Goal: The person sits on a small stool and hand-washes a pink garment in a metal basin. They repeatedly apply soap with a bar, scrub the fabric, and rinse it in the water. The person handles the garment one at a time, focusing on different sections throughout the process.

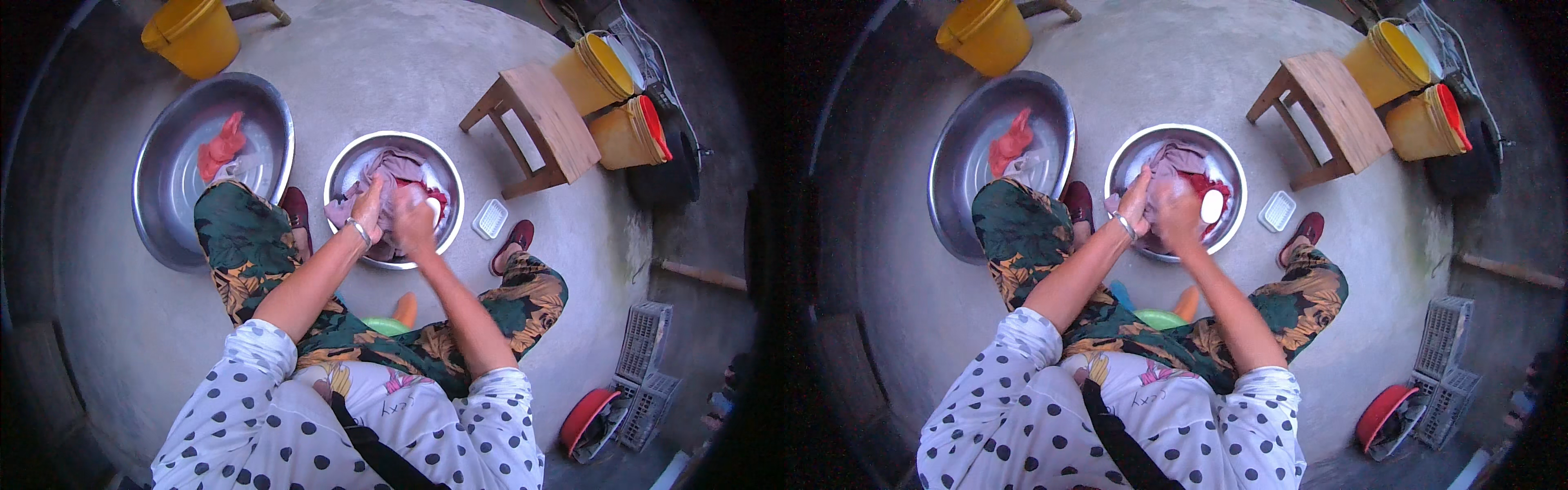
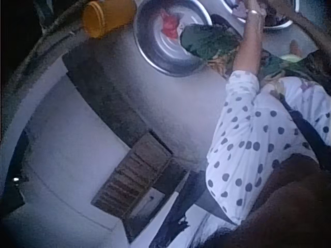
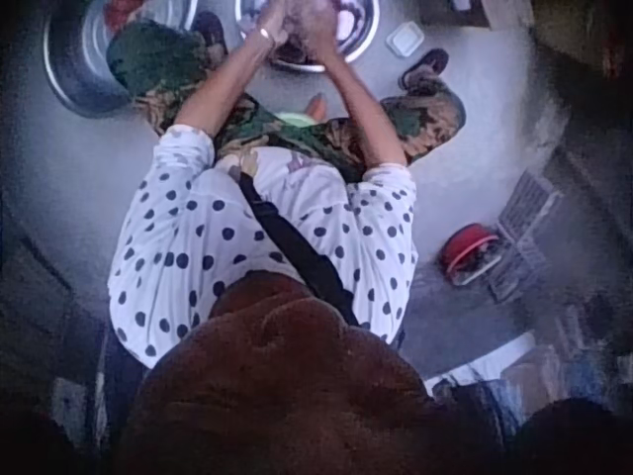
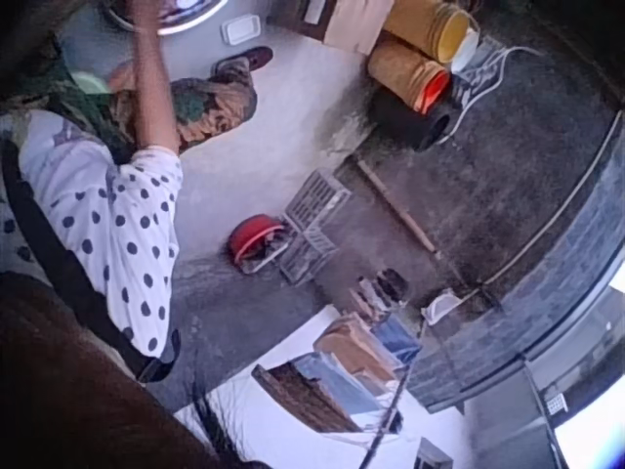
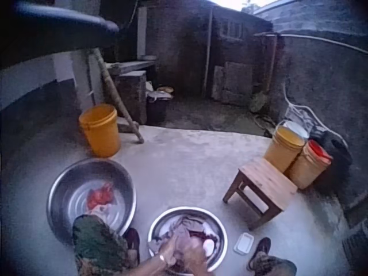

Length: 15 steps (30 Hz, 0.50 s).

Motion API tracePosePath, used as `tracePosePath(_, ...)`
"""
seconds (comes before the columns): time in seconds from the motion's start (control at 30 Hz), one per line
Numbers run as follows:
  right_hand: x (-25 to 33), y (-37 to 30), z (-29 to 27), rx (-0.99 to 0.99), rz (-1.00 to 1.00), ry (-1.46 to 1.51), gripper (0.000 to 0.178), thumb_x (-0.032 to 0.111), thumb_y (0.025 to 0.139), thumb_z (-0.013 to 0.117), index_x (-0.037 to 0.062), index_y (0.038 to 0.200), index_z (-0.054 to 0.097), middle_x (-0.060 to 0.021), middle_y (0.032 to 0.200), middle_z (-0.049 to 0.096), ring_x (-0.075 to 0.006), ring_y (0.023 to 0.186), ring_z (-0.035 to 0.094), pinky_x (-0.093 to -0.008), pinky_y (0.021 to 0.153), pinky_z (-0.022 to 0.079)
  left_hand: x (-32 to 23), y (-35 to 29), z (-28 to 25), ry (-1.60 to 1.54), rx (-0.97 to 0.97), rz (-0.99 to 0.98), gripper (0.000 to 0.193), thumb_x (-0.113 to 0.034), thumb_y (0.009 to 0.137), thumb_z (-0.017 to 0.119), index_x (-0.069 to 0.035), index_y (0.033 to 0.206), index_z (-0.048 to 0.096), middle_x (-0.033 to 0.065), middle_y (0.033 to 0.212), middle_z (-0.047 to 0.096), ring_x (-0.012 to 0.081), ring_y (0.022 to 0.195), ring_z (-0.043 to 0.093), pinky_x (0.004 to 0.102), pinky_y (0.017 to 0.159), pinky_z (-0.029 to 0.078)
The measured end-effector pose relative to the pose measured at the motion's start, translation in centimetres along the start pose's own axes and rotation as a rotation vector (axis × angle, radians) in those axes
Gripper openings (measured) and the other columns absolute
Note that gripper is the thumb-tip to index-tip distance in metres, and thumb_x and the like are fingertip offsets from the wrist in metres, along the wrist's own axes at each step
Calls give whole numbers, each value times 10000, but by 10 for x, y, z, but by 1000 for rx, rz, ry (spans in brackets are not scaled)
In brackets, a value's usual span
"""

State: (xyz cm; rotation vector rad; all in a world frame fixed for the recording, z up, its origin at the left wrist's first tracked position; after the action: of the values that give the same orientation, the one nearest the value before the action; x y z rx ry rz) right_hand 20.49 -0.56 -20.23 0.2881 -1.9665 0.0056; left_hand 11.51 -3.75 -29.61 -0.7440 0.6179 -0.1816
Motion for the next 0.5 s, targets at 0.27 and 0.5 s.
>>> tracePosePath(0.27,11,-14,23,125,-556,-457,168,204,760,551,45,704,553,-119,546,518,-297,501,539,-376,433,396,31,18,-13,124,25,0,277,-347,851,442,-105,839,577,50,737,576,176,638,555,288,560,423)
tracePosePath(0.5,-60,32,-16,35,345,-111,467,390,829,493,-39,666,583,-205,587,563,-225,459,493,-393,467,372,27,-30,48,2,308,-195,540,-500,841,427,-8,1053,495,110,1039,571,192,930,576,347,841,455)
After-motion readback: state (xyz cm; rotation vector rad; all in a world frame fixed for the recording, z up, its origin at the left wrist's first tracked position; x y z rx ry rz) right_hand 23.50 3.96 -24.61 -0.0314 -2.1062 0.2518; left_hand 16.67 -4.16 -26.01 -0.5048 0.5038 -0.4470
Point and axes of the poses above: each hand's wrist, its own y-axis towards the middle knuckle, its own z-axis out of the palm, x = y × z, the point moved 8 cm from there along y, towards the middle knuckle
